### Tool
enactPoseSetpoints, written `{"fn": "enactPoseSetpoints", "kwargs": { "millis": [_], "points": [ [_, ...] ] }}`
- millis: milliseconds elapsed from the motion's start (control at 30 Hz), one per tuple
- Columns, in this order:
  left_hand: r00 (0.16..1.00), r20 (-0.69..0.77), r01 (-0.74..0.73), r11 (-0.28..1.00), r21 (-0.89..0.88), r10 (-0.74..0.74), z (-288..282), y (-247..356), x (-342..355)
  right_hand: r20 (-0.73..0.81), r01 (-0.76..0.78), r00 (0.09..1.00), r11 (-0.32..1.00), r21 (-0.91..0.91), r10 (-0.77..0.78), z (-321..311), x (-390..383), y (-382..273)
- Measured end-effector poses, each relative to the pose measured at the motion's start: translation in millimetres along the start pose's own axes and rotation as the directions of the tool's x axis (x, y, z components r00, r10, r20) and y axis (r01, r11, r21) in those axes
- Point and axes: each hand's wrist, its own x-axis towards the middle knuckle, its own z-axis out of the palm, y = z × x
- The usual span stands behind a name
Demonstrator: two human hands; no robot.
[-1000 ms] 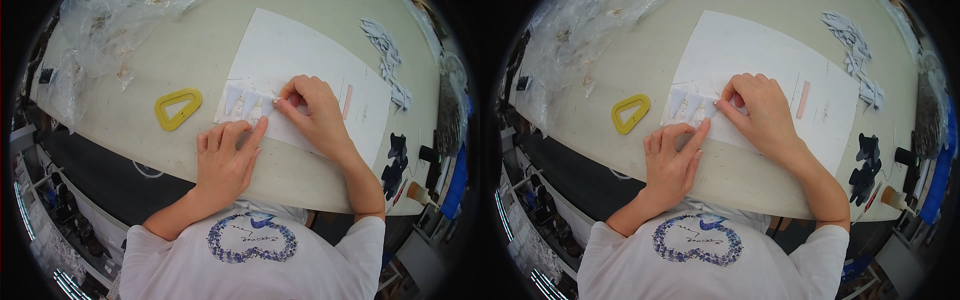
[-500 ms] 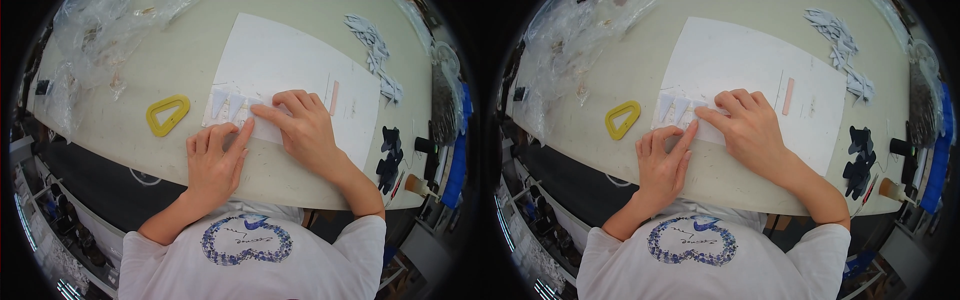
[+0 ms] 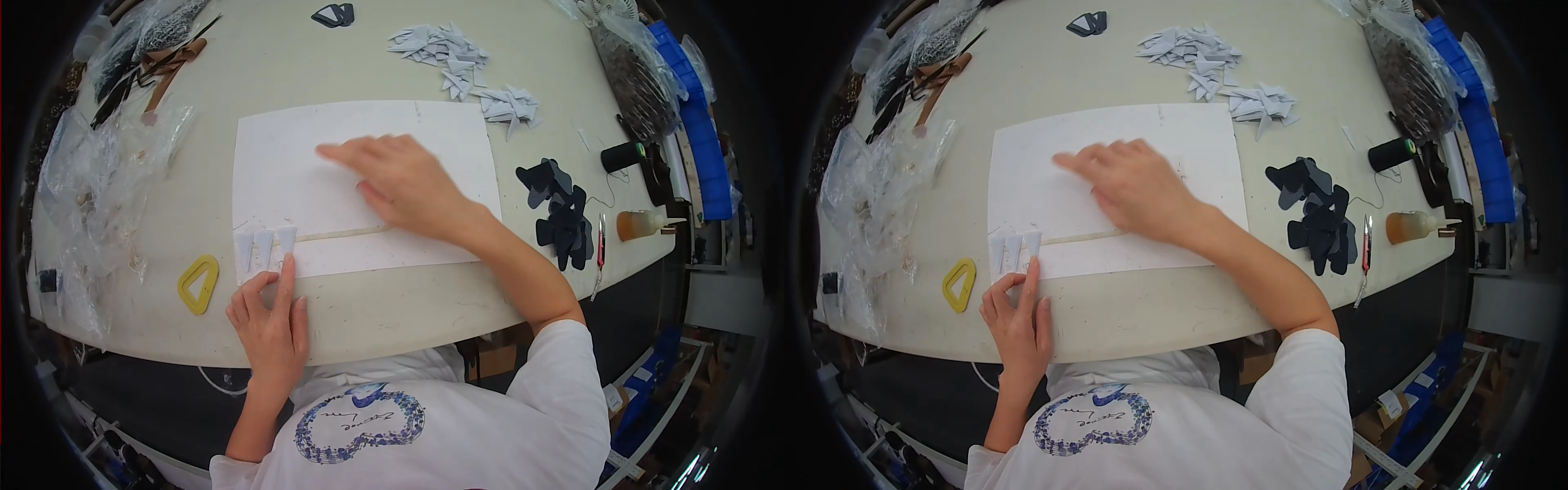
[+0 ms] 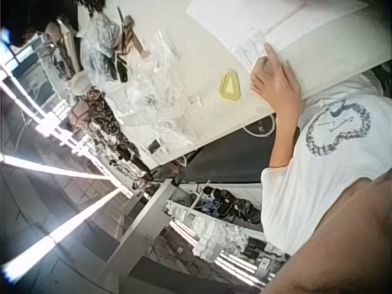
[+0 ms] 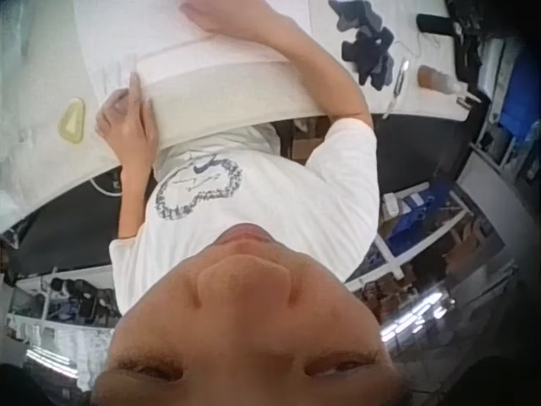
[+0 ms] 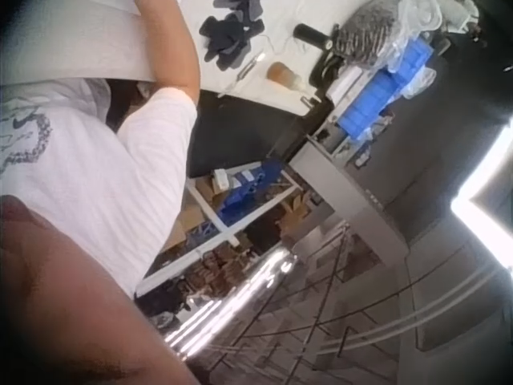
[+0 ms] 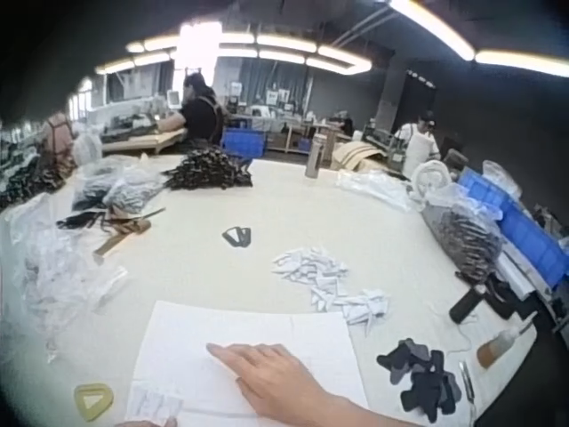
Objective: Assembling small leather or fabric components using a template and adhesive.
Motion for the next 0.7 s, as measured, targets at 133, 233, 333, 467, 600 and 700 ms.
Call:
{"fn": "enactPoseSetpoints", "kwargs": {
  "millis": [133, 233, 333, 467, 600, 700],
  "points": [
    [0.998, -0.055, 0.010, 0.993, -0.116, -0.016, -2, 1, -2, -0.398, -0.395, 0.886, 0.837, -0.379, 0.238, -68, -23, 118],
    [0.998, -0.044, -0.039, 0.992, -0.123, 0.033, -10, 3, -3, -0.396, -0.554, 0.832, 0.629, -0.546, 0.389, -85, -52, 172],
    [0.969, 0.077, -0.234, 0.971, -0.046, 0.237, -14, 10, 6, -0.363, -0.558, 0.830, 0.632, -0.538, 0.424, -84, -47, 173],
    [0.955, 0.147, -0.244, 0.965, -0.099, 0.257, -13, 6, 4, -0.409, -0.738, 0.671, 0.614, -0.282, 0.619, -100, -40, 172],
    [0.960, 0.112, -0.235, 0.957, -0.171, 0.256, -18, 3, 7, -0.432, -0.694, 0.614, 0.712, 0.102, 0.660, -118, -48, 196],
    [0.951, -0.075, -0.309, 0.923, -0.230, 0.300, -18, -1, 8, -0.600, -0.445, 0.670, 0.884, 0.145, 0.436, -119, -22, 137]
  ]
}}
